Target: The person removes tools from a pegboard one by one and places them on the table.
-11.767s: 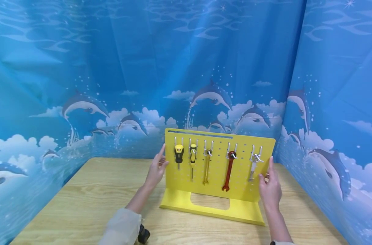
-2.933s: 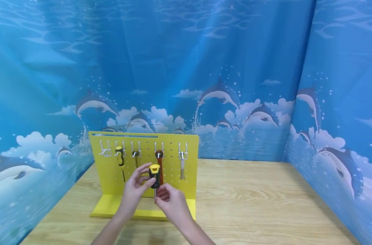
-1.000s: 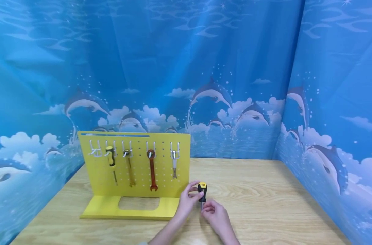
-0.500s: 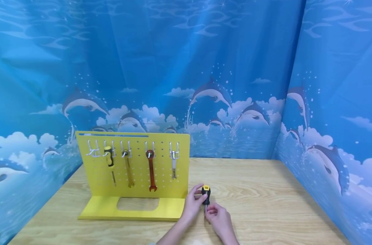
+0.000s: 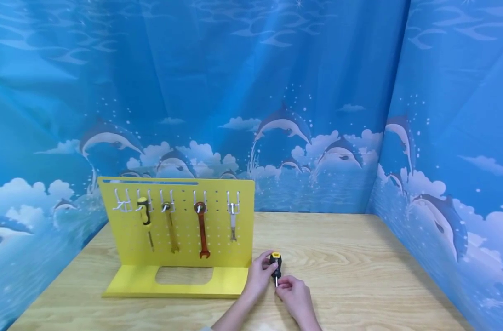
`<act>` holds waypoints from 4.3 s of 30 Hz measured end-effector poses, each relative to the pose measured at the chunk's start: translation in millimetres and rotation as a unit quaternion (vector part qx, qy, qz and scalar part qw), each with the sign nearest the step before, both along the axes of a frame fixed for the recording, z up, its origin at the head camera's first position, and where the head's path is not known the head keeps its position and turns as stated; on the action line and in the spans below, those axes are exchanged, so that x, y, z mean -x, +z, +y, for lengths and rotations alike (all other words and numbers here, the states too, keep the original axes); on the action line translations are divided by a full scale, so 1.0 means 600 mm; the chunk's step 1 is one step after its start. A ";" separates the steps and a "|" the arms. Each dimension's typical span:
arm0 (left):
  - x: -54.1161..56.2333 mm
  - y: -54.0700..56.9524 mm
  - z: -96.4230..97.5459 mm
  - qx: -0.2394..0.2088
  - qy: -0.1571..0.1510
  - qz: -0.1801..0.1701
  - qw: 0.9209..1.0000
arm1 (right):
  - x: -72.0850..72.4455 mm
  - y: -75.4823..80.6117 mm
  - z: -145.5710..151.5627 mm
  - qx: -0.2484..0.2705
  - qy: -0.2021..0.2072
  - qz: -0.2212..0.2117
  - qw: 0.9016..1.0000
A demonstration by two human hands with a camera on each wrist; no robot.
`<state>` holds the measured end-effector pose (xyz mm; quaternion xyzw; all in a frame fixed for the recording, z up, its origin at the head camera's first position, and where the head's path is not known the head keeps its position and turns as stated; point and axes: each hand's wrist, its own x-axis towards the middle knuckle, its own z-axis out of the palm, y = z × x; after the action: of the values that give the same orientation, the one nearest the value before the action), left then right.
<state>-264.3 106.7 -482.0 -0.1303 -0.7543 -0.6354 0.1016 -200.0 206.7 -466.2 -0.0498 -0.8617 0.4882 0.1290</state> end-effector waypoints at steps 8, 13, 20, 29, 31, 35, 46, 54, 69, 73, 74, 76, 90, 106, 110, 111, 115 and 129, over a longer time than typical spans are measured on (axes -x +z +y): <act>-0.001 0.002 -0.002 0.028 0.019 0.019 0.999 | 0.002 -0.001 0.001 -0.018 0.001 -0.002 1.000; -0.001 0.001 -0.002 0.045 0.027 0.027 0.998 | 0.002 -0.001 0.000 -0.026 0.000 0.002 1.000; -0.002 -0.003 -0.002 0.047 0.032 0.039 0.998 | 0.002 -0.001 -0.001 -0.030 0.001 0.003 1.000; -0.007 0.003 0.000 0.062 0.042 0.043 0.996 | 0.002 -0.002 0.000 -0.023 0.002 -0.001 1.000; -0.006 0.002 0.001 0.069 0.046 0.045 0.996 | 0.003 -0.001 0.000 -0.020 0.002 -0.003 1.000; -0.005 0.002 0.002 0.077 0.052 0.044 0.995 | 0.002 0.001 0.000 -0.014 0.000 -0.005 1.000; -0.010 0.001 0.003 0.097 0.060 0.071 0.991 | 0.001 0.000 0.003 0.008 -0.013 0.005 1.000; -0.009 0.006 0.005 0.115 0.076 0.096 0.986 | 0.007 0.004 0.003 0.048 -0.029 0.009 0.998; -0.020 -0.005 0.005 0.119 0.091 0.107 0.983 | 0.001 0.000 0.004 0.082 -0.045 -0.002 0.996; -0.023 -0.004 0.004 0.112 0.084 0.109 0.984 | 0.002 0.005 0.005 0.094 -0.049 -0.001 0.994; -0.024 -0.003 0.004 0.110 0.081 0.109 0.985 | 0.003 0.007 0.005 0.101 -0.051 0.000 0.994; -0.025 0.000 0.002 0.103 0.075 0.106 0.986 | 0.003 0.010 0.005 0.108 -0.055 0.001 0.993; -0.030 0.037 -0.053 -0.025 -0.062 0.025 0.997 | -0.001 0.059 -0.013 0.163 -0.024 0.029 0.986; -0.036 0.108 -0.167 -0.030 -0.064 0.044 0.997 | 0.006 0.123 -0.081 0.170 0.055 0.052 0.982; -0.036 0.124 -0.204 -0.033 -0.051 0.058 0.996 | 0.011 0.137 -0.108 0.174 0.083 0.056 0.980; -0.036 0.128 -0.214 -0.034 -0.048 0.064 0.996 | 0.013 0.141 -0.114 0.172 0.091 0.059 0.979; -0.037 0.142 -0.254 -0.032 -0.026 0.073 0.996 | 0.018 0.151 -0.139 0.160 0.127 0.060 0.977; -0.027 0.176 -0.387 -0.019 0.095 0.095 0.991 | 0.054 0.170 -0.249 0.099 0.227 0.093 0.964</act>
<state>-248.2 -125.5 -376.3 -0.1155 -0.7378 -0.6222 0.2349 -232.4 57.5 -364.2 0.1798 -0.7820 0.5902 0.0884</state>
